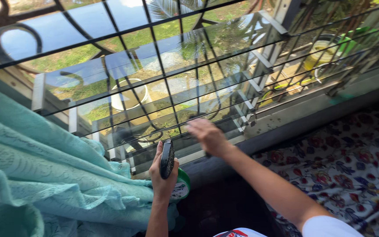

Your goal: The person cleans a window with a metal security grille by spraying a cleaning solution and wiping the glass with a cloth. The person repeatedly sprays and wipes different sections of the window throughout the episode.

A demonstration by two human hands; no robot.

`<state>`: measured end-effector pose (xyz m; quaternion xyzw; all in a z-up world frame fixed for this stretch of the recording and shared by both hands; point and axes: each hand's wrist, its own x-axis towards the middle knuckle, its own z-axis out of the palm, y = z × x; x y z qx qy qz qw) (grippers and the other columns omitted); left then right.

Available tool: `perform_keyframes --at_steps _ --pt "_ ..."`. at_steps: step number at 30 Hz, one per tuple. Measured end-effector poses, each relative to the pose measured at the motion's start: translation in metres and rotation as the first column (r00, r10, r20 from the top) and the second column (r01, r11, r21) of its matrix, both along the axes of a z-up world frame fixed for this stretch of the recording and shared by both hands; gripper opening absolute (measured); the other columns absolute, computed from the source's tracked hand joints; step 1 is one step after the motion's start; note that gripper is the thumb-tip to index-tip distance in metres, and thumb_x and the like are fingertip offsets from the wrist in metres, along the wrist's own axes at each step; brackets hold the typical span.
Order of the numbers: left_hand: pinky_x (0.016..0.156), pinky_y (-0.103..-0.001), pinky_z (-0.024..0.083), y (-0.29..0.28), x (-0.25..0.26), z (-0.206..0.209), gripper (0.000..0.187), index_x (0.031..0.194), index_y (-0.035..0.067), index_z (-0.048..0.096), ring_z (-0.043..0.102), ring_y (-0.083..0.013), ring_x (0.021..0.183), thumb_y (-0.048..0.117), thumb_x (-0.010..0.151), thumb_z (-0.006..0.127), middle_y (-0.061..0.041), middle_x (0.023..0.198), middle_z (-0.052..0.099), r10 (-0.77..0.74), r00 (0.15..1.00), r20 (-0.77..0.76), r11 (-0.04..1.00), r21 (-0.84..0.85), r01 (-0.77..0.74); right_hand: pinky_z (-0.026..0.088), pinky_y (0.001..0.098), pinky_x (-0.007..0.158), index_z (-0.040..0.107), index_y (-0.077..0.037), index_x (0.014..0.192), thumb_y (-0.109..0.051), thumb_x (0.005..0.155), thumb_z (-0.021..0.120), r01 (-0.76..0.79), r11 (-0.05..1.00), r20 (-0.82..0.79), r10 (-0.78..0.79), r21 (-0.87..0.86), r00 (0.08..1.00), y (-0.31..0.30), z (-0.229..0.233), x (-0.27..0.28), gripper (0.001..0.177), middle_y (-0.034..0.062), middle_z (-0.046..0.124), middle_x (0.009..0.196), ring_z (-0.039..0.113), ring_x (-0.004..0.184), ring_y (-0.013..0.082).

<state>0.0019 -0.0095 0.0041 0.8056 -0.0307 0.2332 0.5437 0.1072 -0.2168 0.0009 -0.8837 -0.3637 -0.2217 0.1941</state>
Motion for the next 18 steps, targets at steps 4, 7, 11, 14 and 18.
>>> perform_keyframes --at_steps 4,7,11,14,18 --pt "0.102 -0.039 0.051 -0.014 0.008 0.008 0.029 0.103 -0.008 0.071 0.056 -0.0369 0.139 0.010 0.081 0.070 -0.029 0.149 0.054 -0.037 0.999 -0.006 0.999 -0.003 0.037 0.038 0.0482 0.116 0.061 -0.005 0.137 0.008 0.079 0.063 -0.186 0.981 -0.045 0.188 0.047 0.981 0.004 0.000 0.005 0.060 0.0186 0.060 0.141 0.053 0.134 0.0381" --pt "0.102 -0.039 0.050 -0.024 0.013 0.011 0.027 0.102 -0.008 0.070 0.055 -0.0372 0.140 0.009 0.082 0.069 -0.030 0.150 0.053 -0.085 0.996 0.028 0.996 -0.016 0.085 0.037 0.0457 0.119 0.062 -0.010 0.139 0.016 0.077 0.054 -0.130 0.991 -0.008 0.130 -0.039 0.991 -0.026 -0.006 0.010 0.067 0.0150 0.059 0.147 0.052 0.138 0.0341" --pt "0.103 -0.039 0.050 -0.033 0.017 0.012 0.023 0.100 -0.007 0.070 0.054 -0.0372 0.141 0.009 0.083 0.070 -0.030 0.150 0.052 -0.112 0.993 0.038 0.994 -0.007 0.112 0.037 0.0410 0.125 0.064 -0.013 0.139 0.022 0.080 0.046 0.056 0.996 0.029 -0.054 -0.067 0.998 -0.101 -0.010 0.020 0.072 0.0099 0.058 0.149 0.051 0.142 0.0279" --pt "0.092 -0.037 0.055 -0.039 0.019 0.011 0.021 0.093 -0.005 0.069 0.068 -0.0319 0.127 0.012 0.080 0.070 -0.026 0.153 0.053 -0.127 0.990 -0.065 0.989 -0.088 0.121 0.039 0.0408 0.122 0.063 -0.008 0.137 0.021 0.076 0.048 0.171 0.983 -0.034 -0.173 -0.068 0.984 -0.154 -0.005 0.018 0.069 0.0121 0.059 0.147 0.051 0.140 0.0293" --pt "0.096 -0.037 0.053 -0.041 0.016 0.013 0.021 0.096 -0.005 0.070 0.062 -0.0347 0.133 0.010 0.081 0.069 -0.029 0.148 0.057 -0.148 0.988 0.031 0.987 -0.064 0.150 0.043 0.0396 0.111 0.064 -0.011 0.135 0.003 0.086 0.065 0.325 0.936 -0.286 -0.277 0.137 0.917 -0.175 -0.011 -0.002 0.051 0.0120 0.057 0.146 0.050 0.139 0.0318"
